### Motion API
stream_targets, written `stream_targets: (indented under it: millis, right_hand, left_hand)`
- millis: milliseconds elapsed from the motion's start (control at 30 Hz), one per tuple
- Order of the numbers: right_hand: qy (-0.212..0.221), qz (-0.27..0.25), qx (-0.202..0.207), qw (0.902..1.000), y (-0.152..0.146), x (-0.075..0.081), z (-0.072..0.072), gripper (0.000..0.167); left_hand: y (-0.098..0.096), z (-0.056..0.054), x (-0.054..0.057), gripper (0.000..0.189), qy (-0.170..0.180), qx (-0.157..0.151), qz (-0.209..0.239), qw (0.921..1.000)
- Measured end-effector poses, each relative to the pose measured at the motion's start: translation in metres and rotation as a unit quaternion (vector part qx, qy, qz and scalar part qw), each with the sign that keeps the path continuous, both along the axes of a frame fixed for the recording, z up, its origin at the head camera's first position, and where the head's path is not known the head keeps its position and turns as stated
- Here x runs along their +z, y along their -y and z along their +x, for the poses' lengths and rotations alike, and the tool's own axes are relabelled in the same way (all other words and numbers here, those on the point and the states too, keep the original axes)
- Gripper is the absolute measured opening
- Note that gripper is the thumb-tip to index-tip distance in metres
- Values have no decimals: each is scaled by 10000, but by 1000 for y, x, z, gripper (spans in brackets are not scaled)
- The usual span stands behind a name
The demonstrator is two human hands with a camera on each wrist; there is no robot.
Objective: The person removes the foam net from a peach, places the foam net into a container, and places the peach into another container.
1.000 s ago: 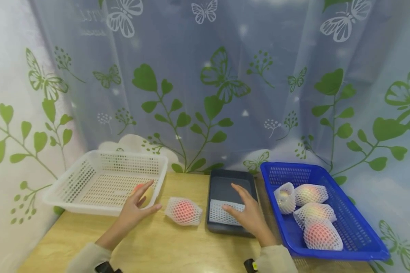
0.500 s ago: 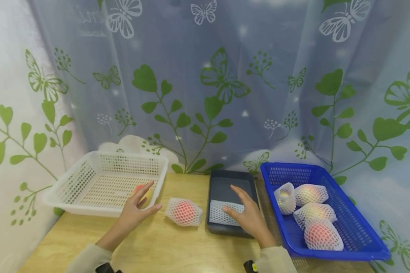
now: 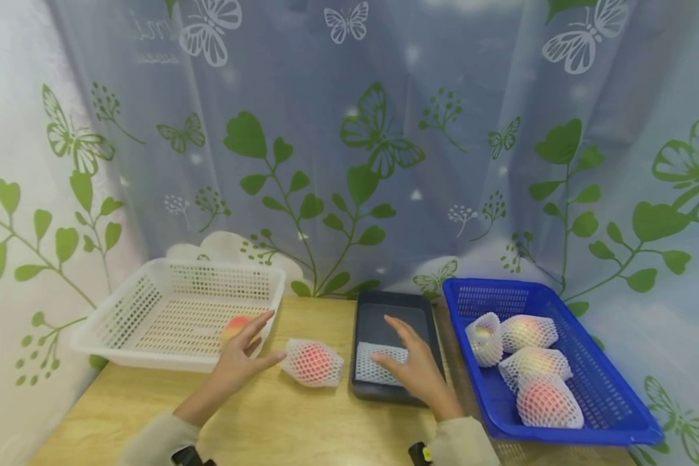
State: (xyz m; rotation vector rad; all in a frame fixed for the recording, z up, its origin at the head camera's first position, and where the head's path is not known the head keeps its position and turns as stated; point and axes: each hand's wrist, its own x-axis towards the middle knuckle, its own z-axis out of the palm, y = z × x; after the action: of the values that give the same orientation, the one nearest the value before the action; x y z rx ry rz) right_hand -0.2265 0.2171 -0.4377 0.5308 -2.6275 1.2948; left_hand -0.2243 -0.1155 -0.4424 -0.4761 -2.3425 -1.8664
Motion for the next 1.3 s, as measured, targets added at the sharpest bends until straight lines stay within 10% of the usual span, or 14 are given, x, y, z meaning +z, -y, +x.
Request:
stream_targets:
  millis: [333, 633, 1000, 1300]
  right_hand:
    - [367, -42, 305, 9989, 28, -11, -12, 74]
    - [549, 63, 711, 9959, 58, -25, -19, 72]
    - [527, 598, 1267, 9887, 81, -45, -31, 73]
    - [503, 797, 1309, 9869, 97, -56, -38, 73]
  left_hand:
    - [-29, -4, -12, 74, 89, -115, -302, 9994]
    - [-42, -6, -35, 70, 112, 595, -1124, 9918]
    - [-42, -14, -66, 65, -307, 685, -1075, 9914]
    - [-40, -17, -73, 61, 170, 617, -762, 9950]
